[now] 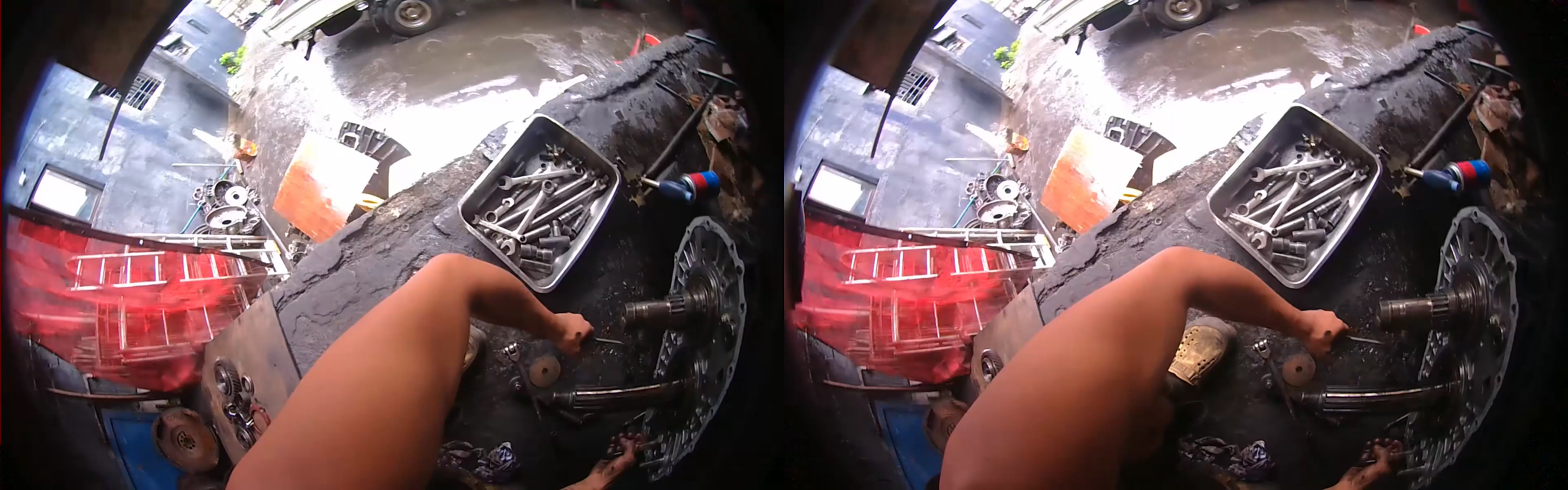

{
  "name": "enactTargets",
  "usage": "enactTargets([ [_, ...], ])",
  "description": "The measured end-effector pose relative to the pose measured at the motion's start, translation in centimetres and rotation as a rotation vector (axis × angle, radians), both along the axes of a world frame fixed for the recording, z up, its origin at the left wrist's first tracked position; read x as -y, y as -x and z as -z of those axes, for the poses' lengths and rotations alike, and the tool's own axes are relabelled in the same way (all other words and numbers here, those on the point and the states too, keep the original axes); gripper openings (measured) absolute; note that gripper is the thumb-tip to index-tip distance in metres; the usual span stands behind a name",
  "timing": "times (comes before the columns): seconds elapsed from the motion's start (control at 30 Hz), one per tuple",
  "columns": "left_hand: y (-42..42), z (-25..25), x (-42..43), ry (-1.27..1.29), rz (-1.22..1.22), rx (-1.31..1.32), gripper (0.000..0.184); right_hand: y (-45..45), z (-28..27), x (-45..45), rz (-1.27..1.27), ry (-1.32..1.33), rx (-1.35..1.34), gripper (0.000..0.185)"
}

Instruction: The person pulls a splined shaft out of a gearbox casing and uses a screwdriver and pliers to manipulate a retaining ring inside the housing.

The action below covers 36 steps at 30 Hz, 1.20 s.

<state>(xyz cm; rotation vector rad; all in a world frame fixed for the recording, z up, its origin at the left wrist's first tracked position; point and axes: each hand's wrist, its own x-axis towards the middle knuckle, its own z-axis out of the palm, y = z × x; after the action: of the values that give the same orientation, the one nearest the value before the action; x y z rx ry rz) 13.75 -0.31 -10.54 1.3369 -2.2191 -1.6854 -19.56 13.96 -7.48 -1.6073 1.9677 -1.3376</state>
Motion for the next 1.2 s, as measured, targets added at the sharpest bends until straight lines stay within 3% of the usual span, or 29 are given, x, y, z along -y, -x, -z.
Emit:
enactTargets([
  [0.07, -0.4, 2.0, 0.3, 0.032, 0.083, 0.063, 0.051, 3.7, 2.9, -2.3, -0.32, -0.179, 0.125, 0.031],
  [0.1, -1.5, 1.6, 0.5, 0.058, 0.115, 0.073, 0.047, 1.7, 1.7, -2.0, 0.085, -0.433, 0.85, 0.034],
  [0.13, -1.7, 0.9, 0.9, 0.069, 0.183, 0.118, 0.046, -1.6, -2.0, -1.2, 0.006, -0.532, 0.81, 0.035],
  [0.17, -1.3, 1.1, 1.2, 0.105, 0.244, 0.21, 0.043, -4.7, -5.0, 0.0, 0.239, -0.647, 0.807, 0.033],
  [0.2, -1.1, 0.0, 1.5, -0.032, 0.26, 0.233, 0.04, -6.1, -5.6, 1.1, 0.386, -0.713, 0.809, 0.029],
  [0.23, -0.9, 0.4, 1.2, 0.027, 0.217, 0.106, 0.038, -5.5, -4.6, -0.2, 0.329, -0.536, 0.827, 0.023],
  [0.27, -0.3, -1.5, 2.2, -0.106, 0.259, 0.166, 0.04, -6.3, -5.0, 0.6, 0.462, -0.601, 0.692, 0.019],
  [0.33, -1.3, 1.7, 1.5, 0.246, 0.175, 0.004, 0.032, -5.6, -3.8, 0.6, 0.372, -0.696, 0.611, 0.015],
  [0.37, -0.7, 2.1, 2.1, 0.246, 0.185, -0.024, 0.032, -6.4, -4.9, 1.5, 0.473, -0.716, 0.667, 0.01],
  [0.47, -0.3, 3.1, 2.6, 0.148, 0.22, -0.038, 0.022, -6.0, -4.8, 2.9, 0.466, -0.5, 0.436, 0.018],
  [0.5, -0.3, 3.4, 2.7, 0.197, 0.216, -0.06, 0.02, -5.9, -5.5, 3.4, 0.477, -0.562, 0.452, 0.026],
  [0.6, -0.1, 3.6, 2.6, 0.238, 0.204, -0.118, 0.017, -4.9, -4.7, 4.2, 0.446, -0.435, 0.391, 0.024],
  [0.67, -0.3, 4.8, 2.7, 0.285, 0.23, -0.127, 0.024, -5.2, -6.2, 5.5, 0.482, -0.541, 0.325, 0.024],
  [0.73, -0.8, 5.3, 2.6, 0.307, 0.221, -0.135, 0.025, -6.4, -6.7, 6.7, 0.467, -0.438, 0.477, 0.017],
  [0.77, -0.9, 5.4, 2.5, 0.33, 0.211, -0.137, 0.027, -6.8, -7.2, 7.4, 0.512, -0.523, 0.329, 0.013],
  [0.83, -0.9, 5.6, 2.5, 0.305, 0.208, -0.129, 0.027, -6.3, -7.1, 8.0, 0.52, -0.532, 0.323, 0.013],
  [1.03, -1.7, 4.4, 2.6, 0.24, 0.19, -0.071, 0.028, -6.1, -7.3, 9.1, 0.608, -0.628, 0.262, 0.022],
  [1.13, -2.0, 4.5, 2.7, 0.245, 0.174, -0.079, 0.028, -6.8, -7.5, 9.3, 0.601, -0.562, 0.372, 0.021],
  [1.2, -2.2, 4.3, 2.7, 0.252, 0.154, -0.093, 0.027, -5.2, -5.6, 9.0, 0.579, -0.576, 0.195, 0.029],
])
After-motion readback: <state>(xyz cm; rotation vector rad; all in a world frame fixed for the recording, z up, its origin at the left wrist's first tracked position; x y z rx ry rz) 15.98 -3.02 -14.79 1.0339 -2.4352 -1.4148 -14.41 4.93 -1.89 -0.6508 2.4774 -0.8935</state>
